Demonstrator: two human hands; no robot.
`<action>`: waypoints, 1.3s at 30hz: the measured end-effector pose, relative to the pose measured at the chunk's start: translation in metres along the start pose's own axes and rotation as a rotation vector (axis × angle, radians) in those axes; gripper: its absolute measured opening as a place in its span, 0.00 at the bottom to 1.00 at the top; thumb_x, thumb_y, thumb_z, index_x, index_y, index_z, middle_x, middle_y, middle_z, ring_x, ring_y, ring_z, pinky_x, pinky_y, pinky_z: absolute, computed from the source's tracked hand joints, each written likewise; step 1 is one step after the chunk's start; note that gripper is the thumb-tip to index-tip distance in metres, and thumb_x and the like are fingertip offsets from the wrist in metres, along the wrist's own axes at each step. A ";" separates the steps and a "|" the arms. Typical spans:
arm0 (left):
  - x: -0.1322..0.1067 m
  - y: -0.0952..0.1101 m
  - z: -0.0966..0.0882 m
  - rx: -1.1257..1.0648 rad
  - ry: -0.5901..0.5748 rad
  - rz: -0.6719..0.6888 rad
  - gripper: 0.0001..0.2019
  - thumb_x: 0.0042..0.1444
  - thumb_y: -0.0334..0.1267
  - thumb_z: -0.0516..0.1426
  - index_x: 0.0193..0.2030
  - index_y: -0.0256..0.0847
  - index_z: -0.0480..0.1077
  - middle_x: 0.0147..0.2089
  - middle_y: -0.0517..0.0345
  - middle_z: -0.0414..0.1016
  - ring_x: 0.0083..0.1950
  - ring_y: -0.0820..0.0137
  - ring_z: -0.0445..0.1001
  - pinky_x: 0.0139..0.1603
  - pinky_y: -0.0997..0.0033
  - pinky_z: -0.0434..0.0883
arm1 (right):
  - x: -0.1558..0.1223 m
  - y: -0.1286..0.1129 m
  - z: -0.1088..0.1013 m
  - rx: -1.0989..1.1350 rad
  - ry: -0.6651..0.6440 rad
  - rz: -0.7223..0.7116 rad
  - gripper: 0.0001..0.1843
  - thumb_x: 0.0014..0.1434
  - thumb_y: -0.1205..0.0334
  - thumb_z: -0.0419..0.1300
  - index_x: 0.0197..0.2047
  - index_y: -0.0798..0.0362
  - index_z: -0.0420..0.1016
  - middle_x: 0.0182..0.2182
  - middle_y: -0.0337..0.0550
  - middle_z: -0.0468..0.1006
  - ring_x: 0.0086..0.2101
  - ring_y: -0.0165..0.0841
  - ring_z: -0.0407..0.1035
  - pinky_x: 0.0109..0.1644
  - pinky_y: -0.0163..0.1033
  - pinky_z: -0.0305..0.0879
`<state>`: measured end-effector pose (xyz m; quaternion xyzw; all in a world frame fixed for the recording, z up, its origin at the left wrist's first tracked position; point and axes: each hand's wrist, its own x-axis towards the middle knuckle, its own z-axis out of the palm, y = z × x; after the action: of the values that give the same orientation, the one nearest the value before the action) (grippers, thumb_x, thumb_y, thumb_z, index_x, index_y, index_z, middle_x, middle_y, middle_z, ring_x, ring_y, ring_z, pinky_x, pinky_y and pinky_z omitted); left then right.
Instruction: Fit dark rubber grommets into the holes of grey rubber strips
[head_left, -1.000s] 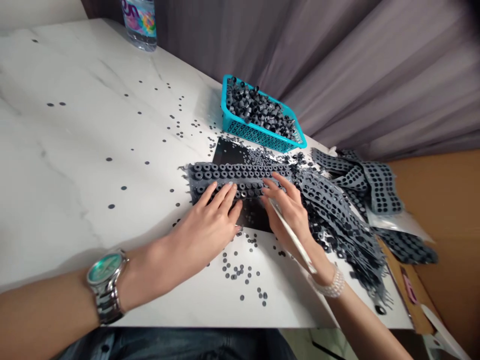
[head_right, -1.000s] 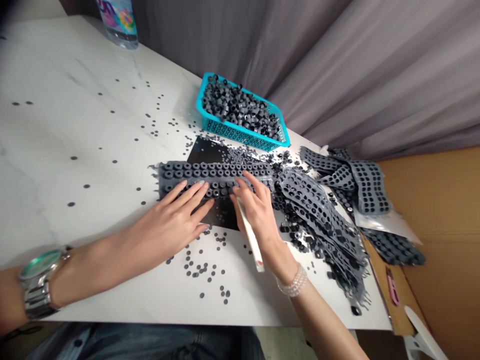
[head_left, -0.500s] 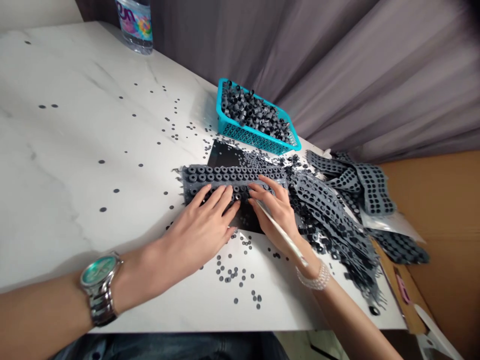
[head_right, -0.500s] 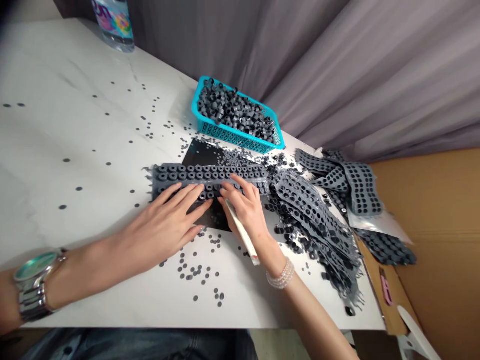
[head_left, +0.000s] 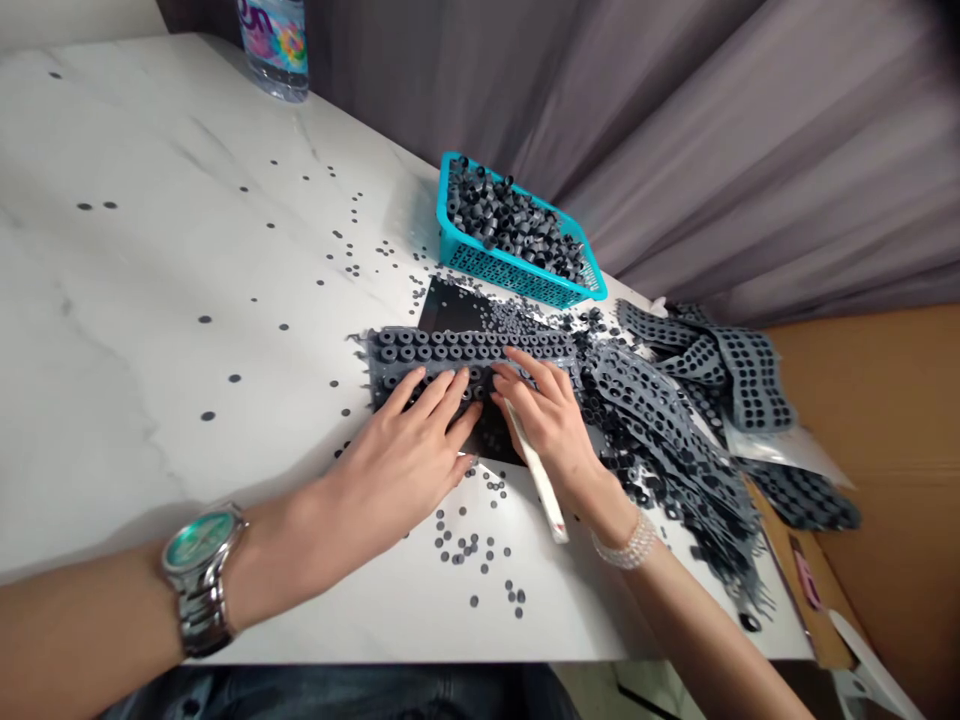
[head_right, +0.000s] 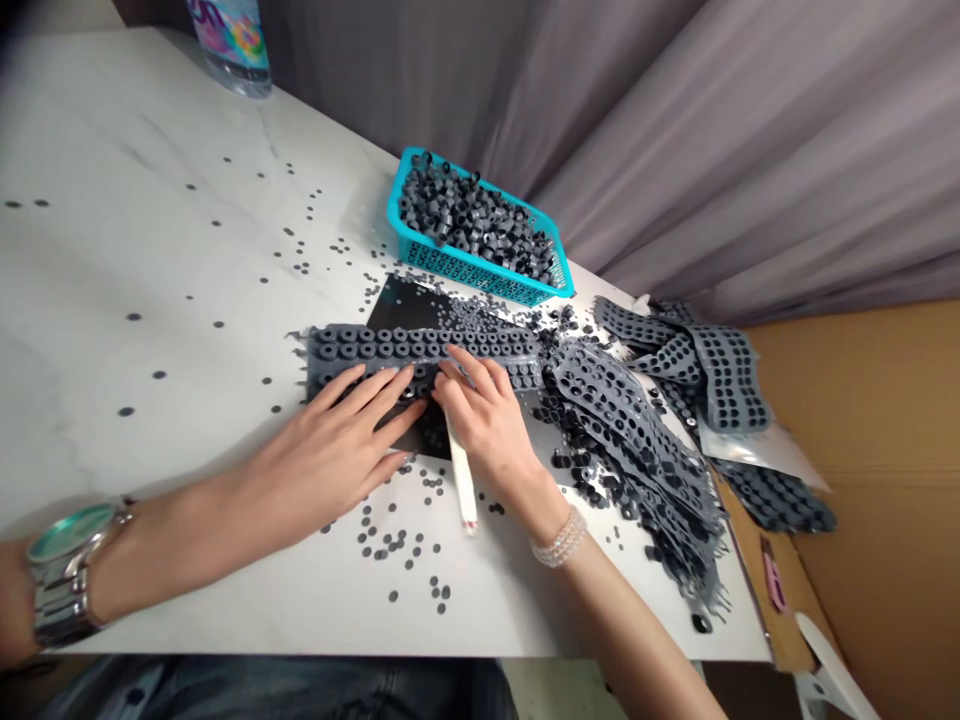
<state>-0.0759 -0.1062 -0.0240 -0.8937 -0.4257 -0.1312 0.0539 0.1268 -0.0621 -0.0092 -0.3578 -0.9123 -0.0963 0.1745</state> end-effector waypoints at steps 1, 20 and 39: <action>0.000 0.000 0.000 -0.001 -0.003 0.002 0.25 0.66 0.45 0.47 0.64 0.33 0.64 0.68 0.36 0.61 0.68 0.52 0.59 0.68 0.49 0.52 | 0.001 0.003 0.001 -0.005 0.014 0.056 0.11 0.66 0.71 0.51 0.49 0.51 0.68 0.50 0.50 0.78 0.61 0.42 0.62 0.60 0.53 0.60; 0.000 0.003 -0.003 -0.014 -0.010 -0.037 0.25 0.66 0.43 0.47 0.65 0.31 0.63 0.69 0.36 0.57 0.70 0.52 0.55 0.69 0.49 0.51 | -0.022 -0.014 -0.008 0.071 0.067 0.064 0.11 0.63 0.71 0.57 0.46 0.49 0.70 0.49 0.47 0.80 0.60 0.42 0.63 0.58 0.53 0.62; -0.001 0.005 0.004 -0.011 0.028 -0.033 0.25 0.64 0.43 0.49 0.64 0.32 0.64 0.69 0.34 0.57 0.71 0.52 0.55 0.69 0.48 0.51 | -0.018 0.002 -0.008 0.025 0.124 0.287 0.10 0.66 0.64 0.52 0.50 0.49 0.69 0.52 0.52 0.76 0.64 0.46 0.55 0.57 0.58 0.65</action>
<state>-0.0725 -0.1094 -0.0279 -0.8850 -0.4387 -0.1467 0.0527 0.1428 -0.0740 -0.0083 -0.4758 -0.8403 -0.0808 0.2468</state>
